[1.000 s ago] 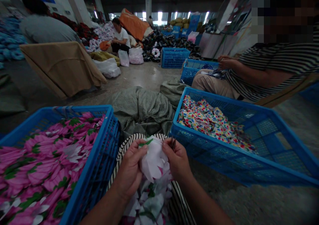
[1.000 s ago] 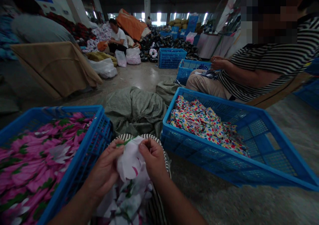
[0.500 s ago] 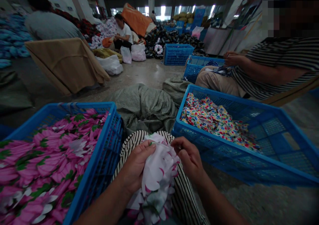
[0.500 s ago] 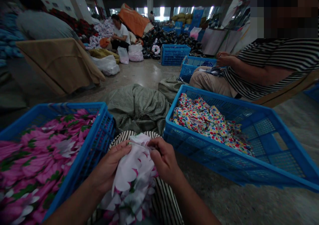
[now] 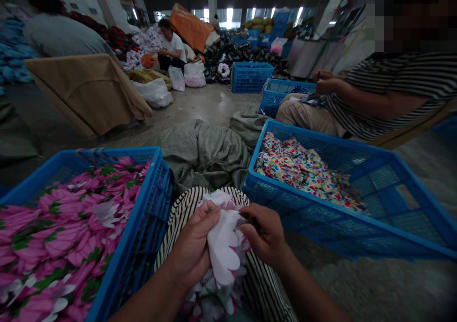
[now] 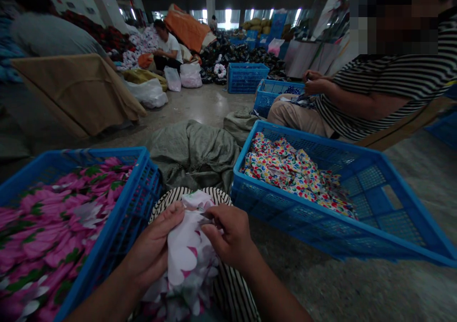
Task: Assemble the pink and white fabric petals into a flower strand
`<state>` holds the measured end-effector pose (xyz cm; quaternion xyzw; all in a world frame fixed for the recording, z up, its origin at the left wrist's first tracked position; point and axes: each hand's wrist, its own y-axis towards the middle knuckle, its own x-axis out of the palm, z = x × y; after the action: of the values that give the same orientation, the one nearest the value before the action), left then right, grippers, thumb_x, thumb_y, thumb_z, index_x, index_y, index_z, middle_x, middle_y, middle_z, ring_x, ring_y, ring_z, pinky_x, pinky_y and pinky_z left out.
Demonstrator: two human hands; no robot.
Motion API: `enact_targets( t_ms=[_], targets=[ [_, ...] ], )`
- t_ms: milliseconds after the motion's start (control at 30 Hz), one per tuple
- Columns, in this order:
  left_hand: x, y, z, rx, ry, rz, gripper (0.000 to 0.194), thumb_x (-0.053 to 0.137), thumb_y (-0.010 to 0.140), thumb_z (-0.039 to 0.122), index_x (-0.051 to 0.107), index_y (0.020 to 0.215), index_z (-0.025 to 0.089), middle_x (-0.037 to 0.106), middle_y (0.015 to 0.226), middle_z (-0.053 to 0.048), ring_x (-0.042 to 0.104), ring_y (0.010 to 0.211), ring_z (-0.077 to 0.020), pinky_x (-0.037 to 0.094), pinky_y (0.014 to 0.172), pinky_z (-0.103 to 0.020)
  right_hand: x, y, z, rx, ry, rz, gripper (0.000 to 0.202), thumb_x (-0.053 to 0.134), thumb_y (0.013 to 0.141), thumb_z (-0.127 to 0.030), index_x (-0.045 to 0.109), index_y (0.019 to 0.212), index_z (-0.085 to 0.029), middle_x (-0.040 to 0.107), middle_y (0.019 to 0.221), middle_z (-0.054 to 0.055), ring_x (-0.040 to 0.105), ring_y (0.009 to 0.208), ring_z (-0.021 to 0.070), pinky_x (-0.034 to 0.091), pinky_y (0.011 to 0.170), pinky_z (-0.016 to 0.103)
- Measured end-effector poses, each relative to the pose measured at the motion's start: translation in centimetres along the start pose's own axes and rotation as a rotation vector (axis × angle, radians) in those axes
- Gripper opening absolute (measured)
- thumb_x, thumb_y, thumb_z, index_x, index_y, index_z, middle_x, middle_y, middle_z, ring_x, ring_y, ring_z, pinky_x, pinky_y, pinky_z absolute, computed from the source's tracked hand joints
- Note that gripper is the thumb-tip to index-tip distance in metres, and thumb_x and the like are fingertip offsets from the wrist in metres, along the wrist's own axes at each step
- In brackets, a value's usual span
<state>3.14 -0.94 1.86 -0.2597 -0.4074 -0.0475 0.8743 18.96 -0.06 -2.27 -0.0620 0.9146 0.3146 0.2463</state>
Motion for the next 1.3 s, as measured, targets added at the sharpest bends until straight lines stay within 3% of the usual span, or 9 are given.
enact_targets(
  t_ms=[300,633,833,1000,1300],
  targets=[
    [0.29,-0.41,-0.14,0.006,0.03,0.069,0.006,0.058,0.076,0.014,0.052,0.075,0.015,0.063,0.072,-0.001,0.062,0.062,-0.0118,0.051,0.061,-0.022,-0.22,0.17,-0.36,0.06,-0.07,-0.033,0.017,0.05,0.081,-0.028,0.06,0.084,-0.016,0.056,0.06,0.001,0.05,0.053,0.013,0.035,0.052,0.026],
    [0.07,-0.2,-0.23,0.036,0.032,0.017,0.006,0.053,0.079,0.014,0.051,0.074,0.015,0.064,0.074,0.0,0.062,0.064,-0.0106,0.05,0.063,-0.021,-0.41,0.06,-0.35,0.11,-0.082,-0.094,0.018,0.048,0.083,-0.027,0.062,0.084,-0.015,0.061,0.065,0.004,0.053,0.058,0.0142,0.037,0.056,0.026],
    [0.02,-0.26,-0.3,0.018,0.055,0.058,0.004,0.057,0.076,0.014,0.054,0.079,0.016,0.065,0.074,-0.002,0.063,0.064,-0.0129,0.051,0.063,-0.024,-0.4,0.12,-0.34,0.054,-0.157,-0.036,0.016,0.05,0.082,-0.024,0.063,0.084,-0.016,0.062,0.063,0.003,0.056,0.057,0.0141,0.038,0.055,0.026],
    [-0.21,-0.1,-0.29,0.02,0.045,0.079,0.01,0.059,0.075,0.014,0.055,0.084,0.015,0.066,0.077,-0.004,0.064,0.067,-0.0152,0.052,0.064,-0.026,-0.73,-0.06,-0.06,0.14,-0.098,0.094,0.019,0.044,0.084,-0.022,0.062,0.079,-0.018,0.06,0.063,0.002,0.055,0.056,0.0138,0.038,0.053,0.025],
    [0.08,-0.05,-0.19,0.037,0.032,0.16,0.009,0.058,0.073,0.009,0.056,0.079,0.016,0.065,0.072,-0.002,0.064,0.064,-0.0147,0.054,0.063,-0.026,0.04,-0.26,-0.27,0.118,-0.163,0.041,0.02,0.049,0.081,-0.031,0.061,0.08,-0.015,0.056,0.058,0.002,0.05,0.051,0.0141,0.035,0.051,0.026]
  ],
)
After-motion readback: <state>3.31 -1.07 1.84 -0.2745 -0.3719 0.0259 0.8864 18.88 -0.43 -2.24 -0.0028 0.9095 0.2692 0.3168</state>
